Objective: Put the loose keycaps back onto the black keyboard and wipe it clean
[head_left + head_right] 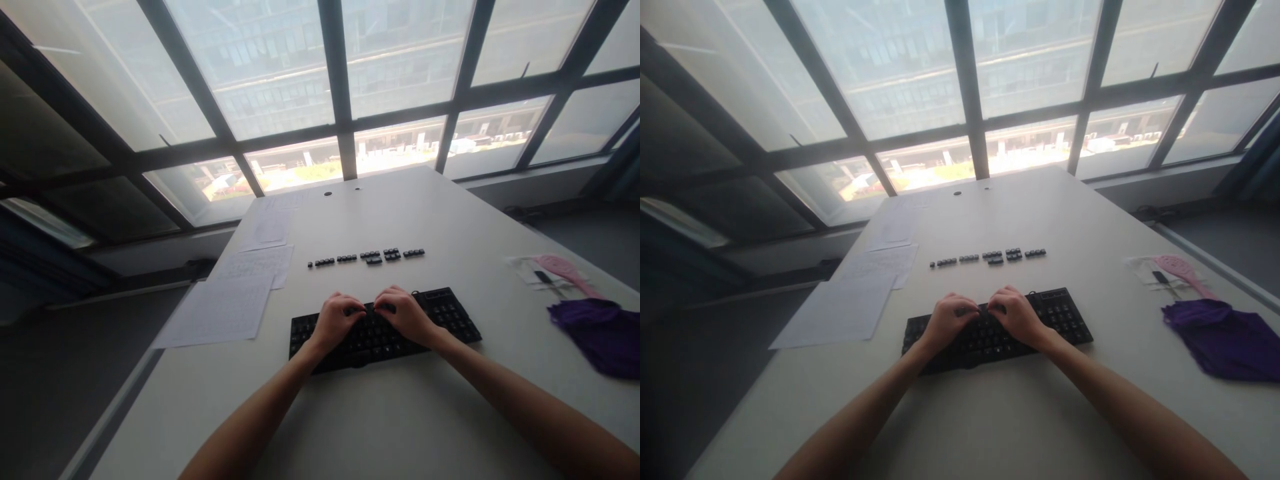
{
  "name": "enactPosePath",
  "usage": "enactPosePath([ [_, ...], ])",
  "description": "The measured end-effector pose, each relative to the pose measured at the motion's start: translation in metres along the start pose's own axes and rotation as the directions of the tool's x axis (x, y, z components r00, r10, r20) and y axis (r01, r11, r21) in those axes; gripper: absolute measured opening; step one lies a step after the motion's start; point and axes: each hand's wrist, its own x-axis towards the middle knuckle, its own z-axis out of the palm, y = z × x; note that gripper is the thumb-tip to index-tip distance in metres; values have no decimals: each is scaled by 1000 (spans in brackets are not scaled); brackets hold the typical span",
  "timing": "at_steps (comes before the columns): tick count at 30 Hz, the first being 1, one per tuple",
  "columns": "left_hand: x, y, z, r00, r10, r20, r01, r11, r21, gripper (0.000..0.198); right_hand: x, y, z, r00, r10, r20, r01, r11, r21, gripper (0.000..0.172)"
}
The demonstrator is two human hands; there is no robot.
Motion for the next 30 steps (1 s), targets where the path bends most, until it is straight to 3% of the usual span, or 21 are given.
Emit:
enactPosePath([
  [6,-5,-6,15,1000,8,13,-8,1000,17,13,-7,6,3,999,-21,44,22,999,-27,16],
  [22,-13,-5,19,988,153,21,-154,973,172,12,-10,4,4,981,-154,115,169,976,-140,19],
  [30,-19,4,17,984,161,74,-175,953,249,18,-11,-5,4,982,-131,139,163,953,-256,13],
])
